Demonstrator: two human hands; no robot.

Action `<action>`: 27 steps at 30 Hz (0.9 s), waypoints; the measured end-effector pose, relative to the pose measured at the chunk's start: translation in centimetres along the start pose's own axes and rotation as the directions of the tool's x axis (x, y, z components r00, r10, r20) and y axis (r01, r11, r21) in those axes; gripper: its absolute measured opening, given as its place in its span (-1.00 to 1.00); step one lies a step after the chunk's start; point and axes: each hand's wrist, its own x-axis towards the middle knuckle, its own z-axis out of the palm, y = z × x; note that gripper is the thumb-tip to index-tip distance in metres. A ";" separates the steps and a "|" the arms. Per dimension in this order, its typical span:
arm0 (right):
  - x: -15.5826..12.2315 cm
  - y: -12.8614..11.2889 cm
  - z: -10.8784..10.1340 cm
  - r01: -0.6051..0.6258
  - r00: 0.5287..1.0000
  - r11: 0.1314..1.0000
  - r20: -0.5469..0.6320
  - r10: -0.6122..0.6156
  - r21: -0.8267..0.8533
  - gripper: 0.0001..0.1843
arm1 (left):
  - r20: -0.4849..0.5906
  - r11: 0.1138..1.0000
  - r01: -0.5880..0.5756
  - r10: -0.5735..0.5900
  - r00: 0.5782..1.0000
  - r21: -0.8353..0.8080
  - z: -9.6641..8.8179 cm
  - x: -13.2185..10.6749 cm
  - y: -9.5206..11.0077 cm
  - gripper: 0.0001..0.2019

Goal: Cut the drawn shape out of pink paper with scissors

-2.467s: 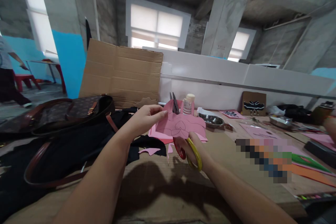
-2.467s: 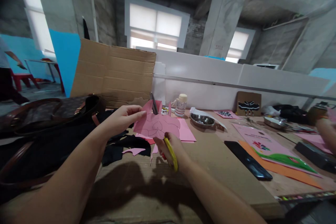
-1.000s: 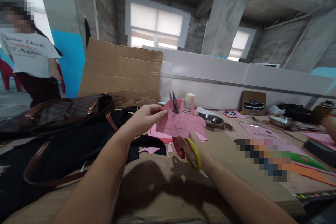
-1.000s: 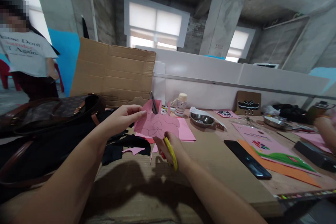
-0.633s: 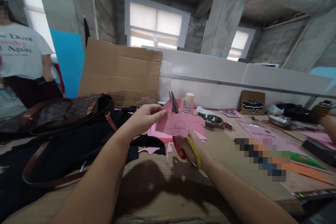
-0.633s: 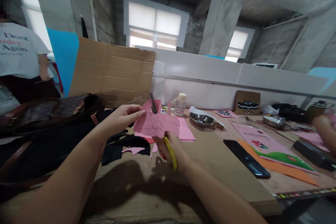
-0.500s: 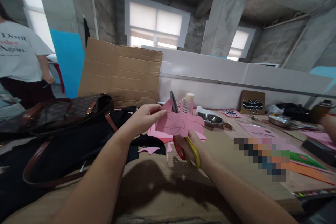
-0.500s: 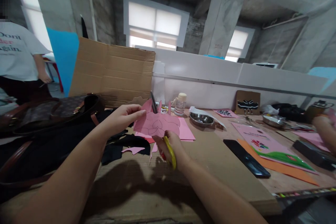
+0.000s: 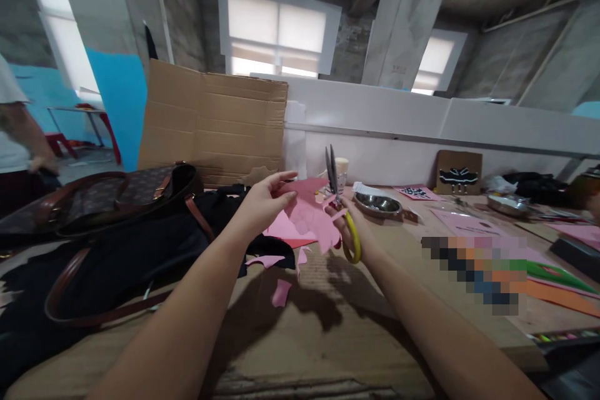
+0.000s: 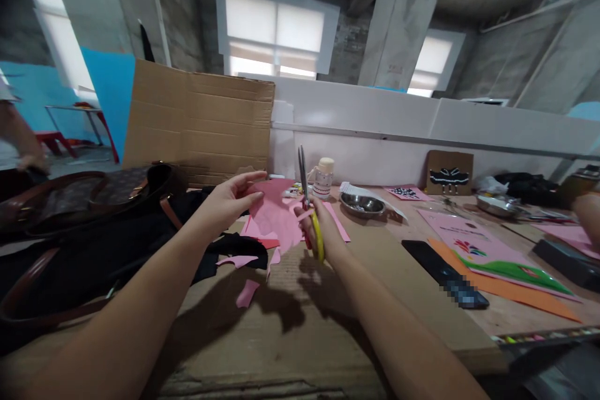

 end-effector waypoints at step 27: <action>-2.0 0.1 1.9 0.161 0.986 0.987 0.031 -0.162 0.028 -0.69 | 0.186 0.927 0.145 -0.219 0.958 0.347 -1.2 -2.8 -3.6 -0.61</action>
